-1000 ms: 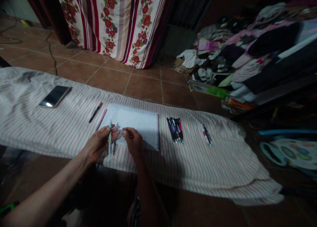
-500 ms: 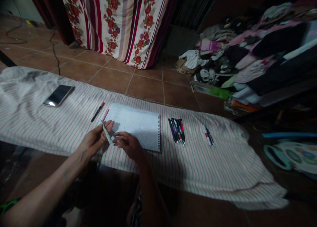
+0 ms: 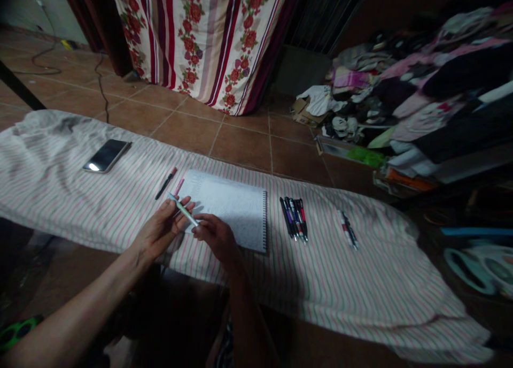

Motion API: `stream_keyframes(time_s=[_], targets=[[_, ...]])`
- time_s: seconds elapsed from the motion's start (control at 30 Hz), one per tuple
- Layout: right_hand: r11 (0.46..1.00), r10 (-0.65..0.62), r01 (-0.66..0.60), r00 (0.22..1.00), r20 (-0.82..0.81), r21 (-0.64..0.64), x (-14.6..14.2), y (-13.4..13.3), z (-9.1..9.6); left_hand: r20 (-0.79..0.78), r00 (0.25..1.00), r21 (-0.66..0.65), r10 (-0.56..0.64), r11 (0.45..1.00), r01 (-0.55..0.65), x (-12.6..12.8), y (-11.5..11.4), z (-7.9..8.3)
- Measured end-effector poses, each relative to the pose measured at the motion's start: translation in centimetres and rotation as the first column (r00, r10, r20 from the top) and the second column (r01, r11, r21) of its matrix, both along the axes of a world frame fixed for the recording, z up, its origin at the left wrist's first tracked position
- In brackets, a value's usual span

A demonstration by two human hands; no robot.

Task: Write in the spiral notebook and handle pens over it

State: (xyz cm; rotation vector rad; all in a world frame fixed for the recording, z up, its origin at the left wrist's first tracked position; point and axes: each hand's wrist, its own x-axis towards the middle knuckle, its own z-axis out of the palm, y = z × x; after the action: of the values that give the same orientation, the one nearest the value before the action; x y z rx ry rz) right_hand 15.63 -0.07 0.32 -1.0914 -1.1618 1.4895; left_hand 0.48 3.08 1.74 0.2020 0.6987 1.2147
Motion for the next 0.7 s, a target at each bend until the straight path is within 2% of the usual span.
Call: stream_keyframes(time_s=[0.1,0.2,0.33,0.47,0.57,0.63,0.7], targets=[[0.984,-0.176,0.176,0.98,-0.096,-0.013,0.1,0.2,0.0,-0.041,0.999,0.009,-0.014,1.0,0.015,0.0,-0.1,0.0],[0.948,-0.319,0.31,0.921,-0.223,-0.076,0.1,0.5,-0.3,-0.164,0.986,0.04,0.0,0.999,0.007,0.4,-0.3,0.1],[0.894,-0.446,0.388,0.81,-0.38,-0.223,-0.1,1.1,-0.7,-0.383,0.919,0.192,0.096,0.981,-0.022,1.1,-0.7,0.2],[0.891,-0.448,0.332,0.755,-0.479,-0.309,-0.5,1.2,-0.7,-0.539,0.82,0.319,0.192,0.948,-0.012,1.5,-1.1,0.4],[0.911,-0.404,0.272,0.742,-0.535,-0.312,-1.2,1.1,-0.8,-0.556,0.81,0.362,0.187,0.932,0.034,1.8,-1.4,0.6],[0.928,-0.361,0.245,0.775,-0.518,-0.28,-1.8,1.0,-1.0,-0.544,0.825,0.347,0.154,0.936,0.054,2.2,-1.7,0.8],[0.949,-0.31,0.251,0.859,-0.407,-0.192,-2.3,0.9,-1.2,-0.522,0.845,0.323,0.119,0.944,0.067,2.5,-1.8,0.9]])
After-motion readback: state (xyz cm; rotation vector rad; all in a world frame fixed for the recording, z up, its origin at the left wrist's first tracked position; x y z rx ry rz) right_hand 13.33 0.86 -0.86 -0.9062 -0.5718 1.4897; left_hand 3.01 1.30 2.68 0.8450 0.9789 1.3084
